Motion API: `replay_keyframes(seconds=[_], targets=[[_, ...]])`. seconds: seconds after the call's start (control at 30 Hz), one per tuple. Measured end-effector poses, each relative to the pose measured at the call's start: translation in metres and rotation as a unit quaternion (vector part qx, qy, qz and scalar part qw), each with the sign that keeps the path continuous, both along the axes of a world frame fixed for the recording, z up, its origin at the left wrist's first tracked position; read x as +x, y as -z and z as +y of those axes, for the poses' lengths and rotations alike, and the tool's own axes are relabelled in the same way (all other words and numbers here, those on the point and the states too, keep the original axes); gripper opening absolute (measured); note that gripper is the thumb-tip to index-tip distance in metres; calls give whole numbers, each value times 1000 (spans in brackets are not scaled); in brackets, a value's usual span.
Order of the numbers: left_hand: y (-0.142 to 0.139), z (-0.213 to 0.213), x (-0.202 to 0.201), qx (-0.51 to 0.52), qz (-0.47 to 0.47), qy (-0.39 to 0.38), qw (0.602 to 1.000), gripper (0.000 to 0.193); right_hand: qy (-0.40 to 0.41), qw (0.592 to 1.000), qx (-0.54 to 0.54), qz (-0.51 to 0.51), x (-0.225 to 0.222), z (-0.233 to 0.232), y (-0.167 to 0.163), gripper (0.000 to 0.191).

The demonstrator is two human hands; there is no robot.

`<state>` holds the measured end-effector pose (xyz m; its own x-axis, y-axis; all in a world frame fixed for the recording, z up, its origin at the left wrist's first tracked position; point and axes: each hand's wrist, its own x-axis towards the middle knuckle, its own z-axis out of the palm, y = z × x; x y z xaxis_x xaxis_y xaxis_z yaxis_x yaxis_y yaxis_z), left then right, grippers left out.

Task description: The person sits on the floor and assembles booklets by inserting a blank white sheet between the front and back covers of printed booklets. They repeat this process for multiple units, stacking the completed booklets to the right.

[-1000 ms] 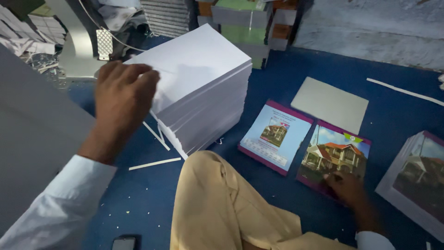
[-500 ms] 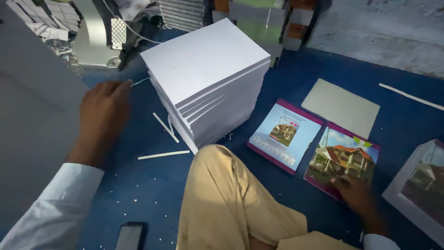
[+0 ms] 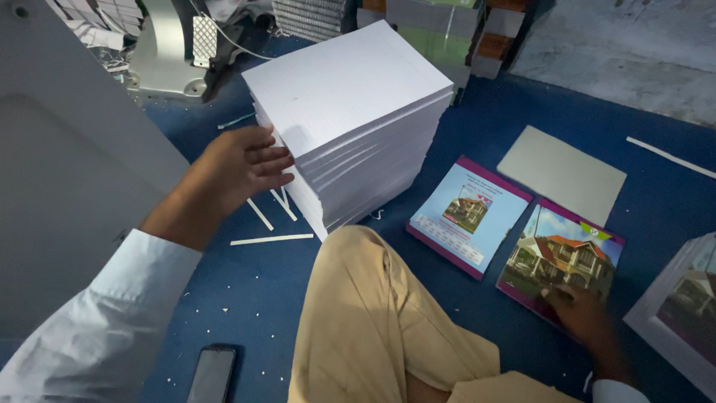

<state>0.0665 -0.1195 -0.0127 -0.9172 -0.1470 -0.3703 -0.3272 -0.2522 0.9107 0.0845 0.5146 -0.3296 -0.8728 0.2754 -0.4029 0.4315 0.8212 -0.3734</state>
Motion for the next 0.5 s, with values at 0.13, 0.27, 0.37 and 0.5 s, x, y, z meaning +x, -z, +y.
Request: replay_keyframes(seconds=[0.13,0.27,0.37,0.5], targets=[[-8,3,-4,21,-17,-13,1000,57,-41,999,11,30,4,-2,-11,56],[-13,0,-4,6,-11,6,1000,43,-50,998,8,37,4,-4,-16,57],[-17,2,-2,4,-17,2,1000,45,-43,999,-7,20,5,-5,-18,56],[-23,6,2,10,-22,-1,1000,54,-44,998,7,47,5,-8,-21,59]])
